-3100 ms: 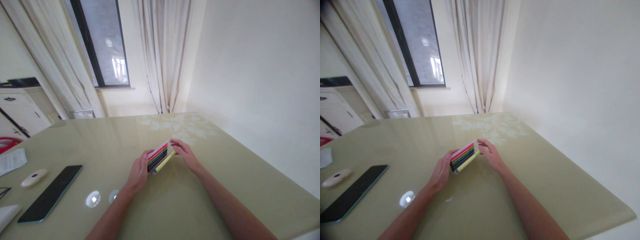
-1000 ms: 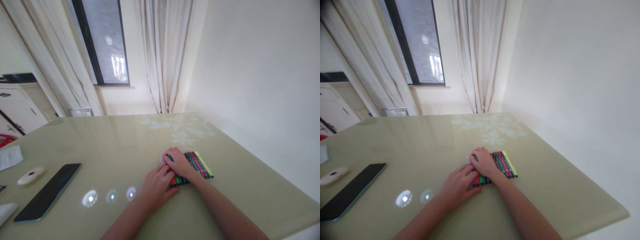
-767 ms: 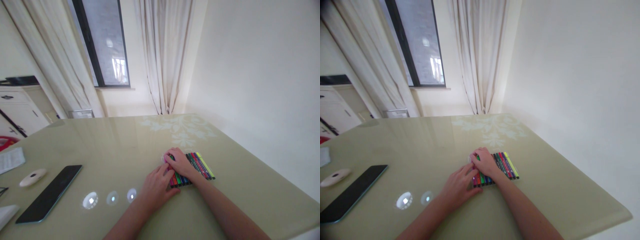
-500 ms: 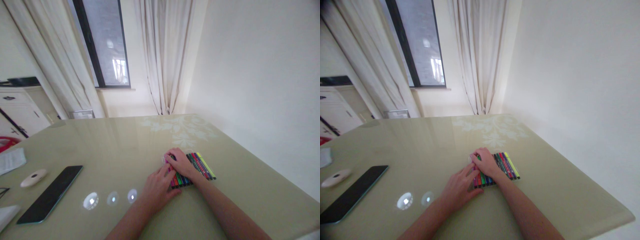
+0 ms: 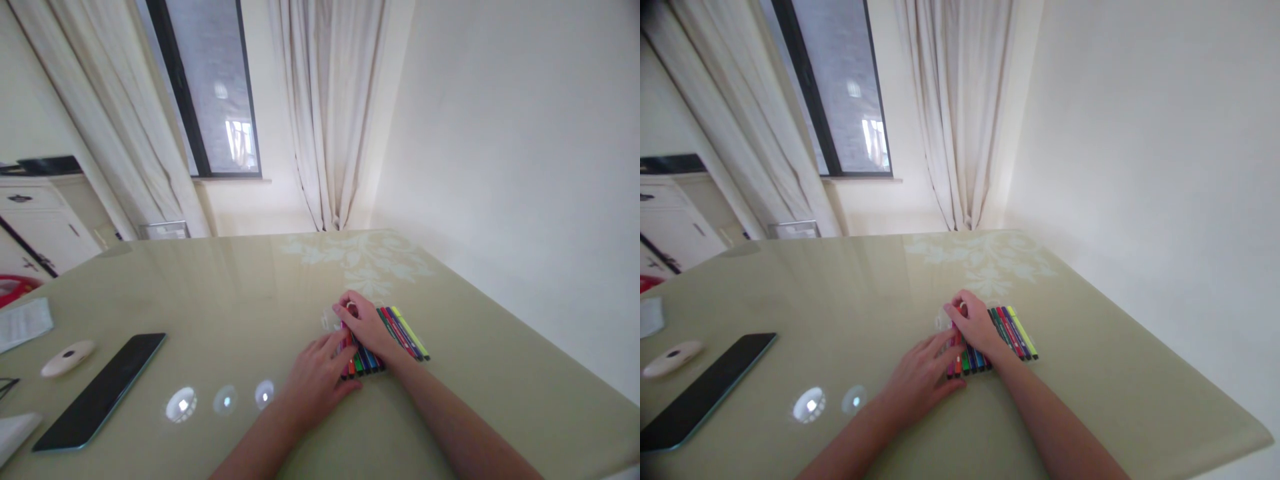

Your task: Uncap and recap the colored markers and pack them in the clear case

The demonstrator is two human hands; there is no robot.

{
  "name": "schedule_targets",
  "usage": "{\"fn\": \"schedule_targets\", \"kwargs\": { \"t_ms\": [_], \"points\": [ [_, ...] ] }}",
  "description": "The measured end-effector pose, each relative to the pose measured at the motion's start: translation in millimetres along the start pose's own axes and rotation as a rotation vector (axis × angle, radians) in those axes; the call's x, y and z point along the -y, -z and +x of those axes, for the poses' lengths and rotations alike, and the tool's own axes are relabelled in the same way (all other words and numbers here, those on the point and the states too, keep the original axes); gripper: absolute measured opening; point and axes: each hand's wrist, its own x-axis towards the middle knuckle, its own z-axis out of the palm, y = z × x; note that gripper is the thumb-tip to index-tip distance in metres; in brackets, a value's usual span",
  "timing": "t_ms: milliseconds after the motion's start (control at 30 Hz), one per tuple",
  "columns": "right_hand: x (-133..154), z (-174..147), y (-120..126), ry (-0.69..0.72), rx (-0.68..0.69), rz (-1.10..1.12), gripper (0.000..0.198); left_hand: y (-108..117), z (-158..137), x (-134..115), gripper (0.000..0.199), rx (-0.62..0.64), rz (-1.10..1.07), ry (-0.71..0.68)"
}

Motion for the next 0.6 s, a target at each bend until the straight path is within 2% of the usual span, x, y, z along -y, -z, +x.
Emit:
{"fn": "schedule_targets", "kwargs": {
  "t_ms": [100, 233, 333, 500, 600],
  "points": [
    [1.6, -0.9, 1.1, -0.008, -0.003, 0.027, 0.033, 1.1, 1.0, -1.4, 0.045, -0.019, 0.002, -0.081],
    [6.8, -1.3, 3.6, -0.009, 0.043, -0.008, 0.048, 4.6, 1.1, -3.5, 0.035, -0.053, -0.015, -0.123],
    [10.2, -0.1, 6.2, -0.036, -0.012, 0.028, 0.05, 8.2, 0.4, -6.0, 0.034, -0.092, -0.035, -0.132],
    [11.6, -1.1, 8.2, -0.056, -0.106, 0.131, 0.051, 5.5, 1.2, -6.9, 0.035, -0.215, -0.011, -0.078],
    [14.1, -6.0, 3.6, -0.104, -0.007, 0.242, 0.05, -1.7, 2.1, -1.5, 0.043, -0.292, 0.001, 0.02]
  ]
}}
